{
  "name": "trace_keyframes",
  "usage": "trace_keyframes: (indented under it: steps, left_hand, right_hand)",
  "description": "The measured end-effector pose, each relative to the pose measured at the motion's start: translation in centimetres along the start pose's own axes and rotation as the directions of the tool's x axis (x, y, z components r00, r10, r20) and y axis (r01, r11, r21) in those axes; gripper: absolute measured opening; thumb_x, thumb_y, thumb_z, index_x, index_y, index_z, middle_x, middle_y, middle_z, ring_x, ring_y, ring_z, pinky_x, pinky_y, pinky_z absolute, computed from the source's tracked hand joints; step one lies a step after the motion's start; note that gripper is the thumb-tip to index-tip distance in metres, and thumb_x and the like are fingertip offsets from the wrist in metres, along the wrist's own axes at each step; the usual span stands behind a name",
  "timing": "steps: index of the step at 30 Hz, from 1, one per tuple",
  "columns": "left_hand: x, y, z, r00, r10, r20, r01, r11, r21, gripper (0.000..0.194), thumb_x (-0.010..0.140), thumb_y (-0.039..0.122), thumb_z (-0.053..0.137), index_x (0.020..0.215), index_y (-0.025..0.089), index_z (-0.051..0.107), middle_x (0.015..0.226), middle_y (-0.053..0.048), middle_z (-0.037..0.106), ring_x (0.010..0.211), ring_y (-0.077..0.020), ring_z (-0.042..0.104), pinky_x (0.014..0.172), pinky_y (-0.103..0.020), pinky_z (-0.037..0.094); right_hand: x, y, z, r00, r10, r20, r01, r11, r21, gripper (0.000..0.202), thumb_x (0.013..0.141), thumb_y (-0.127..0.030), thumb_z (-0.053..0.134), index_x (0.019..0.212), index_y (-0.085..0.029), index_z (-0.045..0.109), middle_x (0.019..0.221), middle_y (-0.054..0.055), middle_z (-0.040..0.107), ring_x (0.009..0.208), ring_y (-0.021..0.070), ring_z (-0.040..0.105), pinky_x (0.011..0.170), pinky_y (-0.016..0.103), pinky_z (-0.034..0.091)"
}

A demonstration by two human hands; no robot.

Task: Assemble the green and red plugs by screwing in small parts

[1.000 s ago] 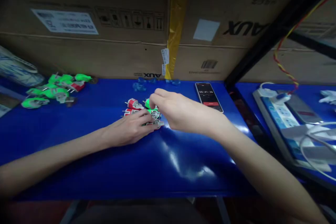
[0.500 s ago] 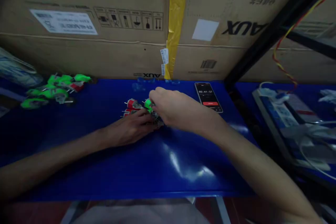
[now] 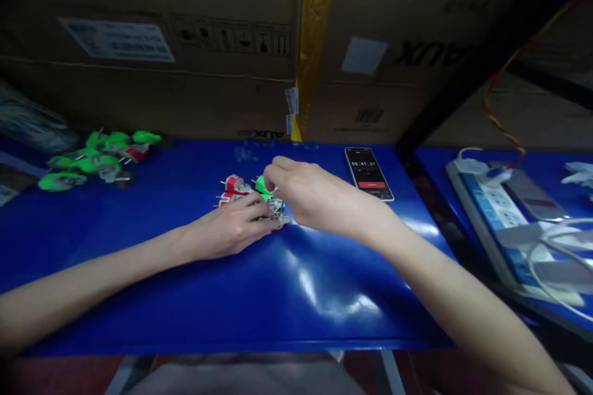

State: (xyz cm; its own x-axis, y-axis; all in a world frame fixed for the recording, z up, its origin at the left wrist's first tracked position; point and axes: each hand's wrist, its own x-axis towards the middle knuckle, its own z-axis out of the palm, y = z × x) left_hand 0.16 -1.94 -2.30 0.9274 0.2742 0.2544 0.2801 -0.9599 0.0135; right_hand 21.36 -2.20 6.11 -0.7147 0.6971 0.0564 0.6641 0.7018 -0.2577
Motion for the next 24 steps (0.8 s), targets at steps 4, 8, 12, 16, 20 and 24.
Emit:
trace_keyframes:
  steps: [4, 8, 12, 16, 20, 24]
  left_hand:
    - [0.0, 0.0, 0.0, 1.000, -0.001, 0.005, 0.001, 1.000, -0.008, 0.026, 0.096, 0.015, 0.050, 0.118, 0.014, 0.065, 0.105, -0.012, 0.062, 0.101, -0.0248, 0.053, 0.088, -0.038, 0.052]
    - [0.0, 0.0, 0.0, 1.000, 0.014, -0.012, -0.015, 1.000, -0.013, 0.025, 0.096, 0.015, 0.051, 0.116, 0.014, 0.065, 0.105, -0.011, 0.062, 0.102, -0.0242, 0.053, 0.090, -0.037, 0.050]
    - [0.0, 0.0, 0.0, 1.000, -0.006, 0.012, 0.006, 1.000, -0.016, 0.027, 0.096, 0.016, 0.050, 0.119, 0.015, 0.064, 0.106, -0.011, 0.062, 0.103, -0.0250, 0.053, 0.089, -0.037, 0.051]
    - [-0.1, -0.1, 0.0, 1.000, 0.003, -0.017, -0.003, 1.000, -0.008, 0.025, 0.097, 0.016, 0.048, 0.117, 0.015, 0.065, 0.106, -0.011, 0.062, 0.102, -0.0238, 0.053, 0.093, -0.037, 0.049]
    - [0.0, -0.1, -0.1, 1.000, -0.002, -0.008, 0.001, 1.000, -0.010, 0.025, 0.097, 0.017, 0.050, 0.116, 0.014, 0.065, 0.105, -0.011, 0.063, 0.102, -0.0245, 0.053, 0.089, -0.036, 0.051]
    - [0.0, -0.1, -0.1, 1.000, -0.004, -0.006, 0.003, 1.000, -0.013, 0.026, 0.097, 0.016, 0.049, 0.117, 0.014, 0.065, 0.105, -0.011, 0.063, 0.101, -0.0243, 0.053, 0.089, -0.037, 0.051]
  right_hand:
    - [-0.2, 0.1, 0.4, 0.995, 0.073, -0.064, -0.075, 0.996, -0.037, 0.012, 0.095, -0.018, 0.046, 0.097, -0.014, 0.057, 0.096, 0.011, 0.060, 0.085, 0.0217, 0.058, 0.074, 0.033, 0.044]
    - [-0.3, 0.2, 0.3, 0.995, -0.098, -0.030, 0.100, 0.992, 0.080, 0.017, 0.091, -0.007, 0.043, 0.099, -0.016, 0.056, 0.097, 0.008, 0.060, 0.085, 0.0185, 0.057, 0.074, 0.030, 0.044]
    - [-0.1, 0.0, 0.3, 0.995, 0.076, -0.065, -0.080, 0.995, -0.057, 0.014, 0.096, -0.018, 0.043, 0.098, -0.013, 0.056, 0.094, 0.010, 0.060, 0.080, 0.0199, 0.057, 0.072, 0.031, 0.042]
    - [-0.1, 0.2, 0.0, 0.998, -0.055, 0.004, 0.055, 0.998, 0.041, 0.014, 0.092, -0.010, 0.045, 0.099, -0.014, 0.057, 0.098, 0.010, 0.061, 0.084, 0.0187, 0.057, 0.074, 0.029, 0.043]
    - [0.0, 0.4, 0.4, 0.996, -0.064, -0.058, 0.071, 0.990, 0.124, 0.014, 0.088, -0.005, 0.048, 0.093, -0.015, 0.058, 0.090, 0.006, 0.063, 0.081, 0.0167, 0.058, 0.072, 0.027, 0.042]
    - [0.0, 0.1, 1.1, 0.989, 0.084, -0.125, -0.078, 0.996, 0.048, 0.016, 0.089, -0.006, 0.045, 0.096, -0.013, 0.058, 0.093, 0.009, 0.063, 0.082, 0.0192, 0.058, 0.073, 0.030, 0.043]
